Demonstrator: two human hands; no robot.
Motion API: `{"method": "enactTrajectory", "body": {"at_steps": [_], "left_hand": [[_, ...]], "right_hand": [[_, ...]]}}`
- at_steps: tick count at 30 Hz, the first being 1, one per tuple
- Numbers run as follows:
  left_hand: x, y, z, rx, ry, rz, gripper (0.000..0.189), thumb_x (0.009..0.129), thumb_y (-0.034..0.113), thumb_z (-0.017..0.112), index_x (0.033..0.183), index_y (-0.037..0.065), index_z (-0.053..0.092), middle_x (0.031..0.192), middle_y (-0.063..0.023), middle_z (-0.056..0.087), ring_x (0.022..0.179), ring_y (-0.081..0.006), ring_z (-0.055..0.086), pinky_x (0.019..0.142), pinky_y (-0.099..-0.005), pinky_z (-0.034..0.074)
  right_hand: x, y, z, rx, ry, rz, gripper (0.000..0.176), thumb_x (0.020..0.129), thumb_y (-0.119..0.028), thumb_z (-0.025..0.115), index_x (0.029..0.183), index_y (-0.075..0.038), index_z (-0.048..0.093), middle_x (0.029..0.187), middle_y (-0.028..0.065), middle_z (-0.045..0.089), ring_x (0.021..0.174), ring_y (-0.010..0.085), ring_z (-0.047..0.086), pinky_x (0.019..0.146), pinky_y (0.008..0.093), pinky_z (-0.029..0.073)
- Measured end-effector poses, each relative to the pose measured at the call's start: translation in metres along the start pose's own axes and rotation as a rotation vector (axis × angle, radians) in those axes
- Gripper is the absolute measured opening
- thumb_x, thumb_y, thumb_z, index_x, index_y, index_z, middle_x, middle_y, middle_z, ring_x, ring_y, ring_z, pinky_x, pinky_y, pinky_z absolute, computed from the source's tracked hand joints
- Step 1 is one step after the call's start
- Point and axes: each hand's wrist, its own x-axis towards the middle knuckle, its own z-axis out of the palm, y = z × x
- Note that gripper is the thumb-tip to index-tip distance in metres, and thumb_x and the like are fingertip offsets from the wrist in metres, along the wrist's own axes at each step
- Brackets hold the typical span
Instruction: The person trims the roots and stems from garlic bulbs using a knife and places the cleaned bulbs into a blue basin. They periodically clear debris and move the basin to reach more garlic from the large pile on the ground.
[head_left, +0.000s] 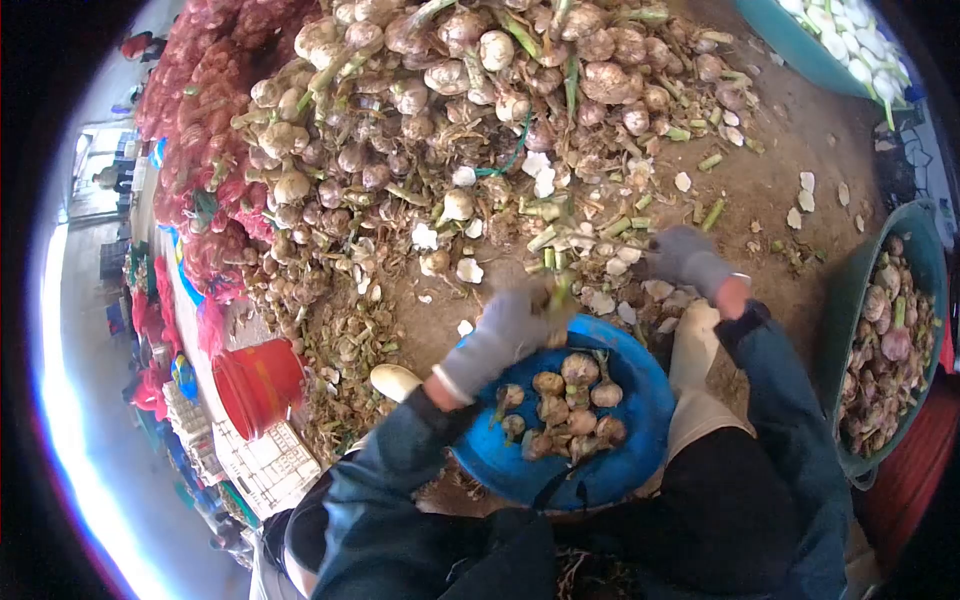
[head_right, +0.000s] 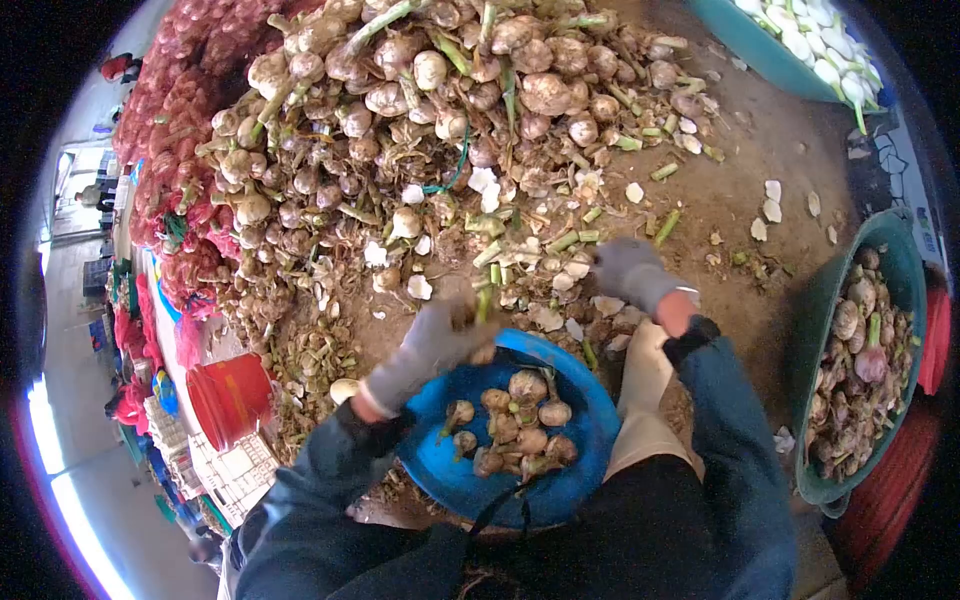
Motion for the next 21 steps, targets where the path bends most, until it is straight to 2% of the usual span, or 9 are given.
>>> {"method": "enactTrajectory", "body": {"at_steps": [1, 3, 5, 7, 11, 14, 15, 17, 21], "left_hand": [[-0.005, -0.006, -0.009, -0.004, 0.002, -0.012, 0.032, 0.071, 0.023, 0.062, 0.096, 0.003, 0.055, 0.074, -0.0076, 0.059, 0.07, -0.0146, 0.056, 0.067, -0.0269, 0.044], [-0.017, -0.017, -0.029, 0.279, -0.242, 0.6, 0.03, 0.069, 0.022, 0.063, 0.095, 0.007, 0.055, 0.089, -0.0109, 0.057, 0.083, -0.0184, 0.055, 0.074, -0.0307, 0.043], [0.003, -0.068, -0.054, 0.441, 0.211, 0.236, 0.03, 0.067, 0.019, 0.064, 0.094, 0.012, 0.056, 0.103, -0.0114, 0.051, 0.095, -0.0229, 0.05, 0.083, -0.0328, 0.04], [0.027, -0.086, -0.084, 1.232, 0.393, 0.188, 0.043, 0.063, 0.023, 0.066, 0.103, 0.017, 0.051, 0.103, -0.0137, 0.05, 0.093, -0.0258, 0.05, 0.078, -0.0351, 0.041], [0.059, -0.158, -0.091, 1.287, 0.522, 0.093, 0.041, 0.063, 0.023, 0.065, 0.102, 0.02, 0.053, 0.101, -0.0123, 0.052, 0.093, -0.0283, 0.05, 0.079, -0.0355, 0.041], [0.072, -0.182, -0.079, 0.159, 0.591, -0.102, 0.033, 0.07, 0.018, 0.061, 0.101, 0.009, 0.055, 0.09, -0.0084, 0.059, 0.084, -0.0231, 0.055, 0.074, -0.029, 0.043], [0.067, -0.161, -0.073, 0.16, 0.589, -0.098, 0.033, 0.07, 0.018, 0.061, 0.101, 0.009, 0.055, 0.09, -0.0084, 0.059, 0.084, -0.0231, 0.055, 0.074, -0.029, 0.043], [0.054, -0.105, -0.058, -0.485, 0.302, -0.011, 0.036, 0.074, 0.017, 0.059, 0.104, -0.002, 0.052, 0.091, -0.0086, 0.059, 0.081, -0.0152, 0.055, 0.071, -0.0231, 0.043], [0.036, -0.035, -0.026, -0.286, 0.198, 0.269, 0.033, 0.073, 0.015, 0.06, 0.098, -0.006, 0.053, 0.085, -0.0072, 0.059, 0.074, -0.0129, 0.055, 0.069, -0.0236, 0.044]], "right_hand": [[-0.001, 0.005, 0.006, 0.0, -0.01, -0.008, 0.032, 0.068, -0.024, 0.051, 0.098, -0.014, 0.056, 0.092, 0.0144, 0.057, 0.088, 0.0294, 0.053, 0.079, 0.0352, 0.041], [-0.004, 0.017, 0.021, 0.266, 0.042, 0.177, 0.034, 0.068, -0.026, 0.049, 0.099, -0.014, 0.056, 0.093, 0.0156, 0.056, 0.088, 0.0301, 0.053, 0.079, 0.0363, 0.041], [0.007, 0.028, 0.043, 0.322, 0.096, 0.18, 0.035, 0.068, -0.027, 0.049, 0.1, -0.013, 0.056, 0.094, 0.0163, 0.056, 0.088, 0.0306, 0.053, 0.079, 0.037, 0.04], [0.004, 0.016, 0.048, 0.368, 0.242, 0.11, 0.037, 0.067, -0.027, 0.05, 0.1, -0.012, 0.055, 0.093, 0.0169, 0.056, 0.088, 0.0311, 0.053, 0.079, 0.0373, 0.04], [0.002, 0.0, 0.045, 0.284, 0.084, 0.09, 0.039, 0.066, -0.029, 0.052, 0.102, -0.012, 0.053, 0.092, 0.0169, 0.057, 0.089, 0.0315, 0.052, 0.079, 0.0374, 0.04], [0.0, 0.004, 0.058, 0.257, 0.273, 0.056, 0.037, 0.066, -0.031, 0.053, 0.098, -0.014, 0.055, 0.086, 0.0161, 0.058, 0.084, 0.0306, 0.054, 0.077, 0.0379, 0.041], [-0.002, -0.006, 0.048, 0.251, 0.253, 0.0, 0.035, 0.066, -0.031, 0.052, 0.097, -0.014, 0.055, 0.085, 0.0157, 0.058, 0.083, 0.0304, 0.054, 0.076, 0.0378, 0.041], [-0.008, -0.029, 0.026, 0.245, 0.244, -0.05, 0.034, 0.066, -0.032, 0.052, 0.095, -0.015, 0.055, 0.084, 0.0153, 0.058, 0.082, 0.0302, 0.055, 0.075, 0.0377, 0.042], [-0.022, -0.065, -0.001, 0.324, 0.276, -0.272, 0.031, 0.067, -0.032, 0.052, 0.091, -0.012, 0.056, 0.085, 0.0152, 0.058, 0.082, 0.0305, 0.055, 0.073, 0.0371, 0.043]]}}
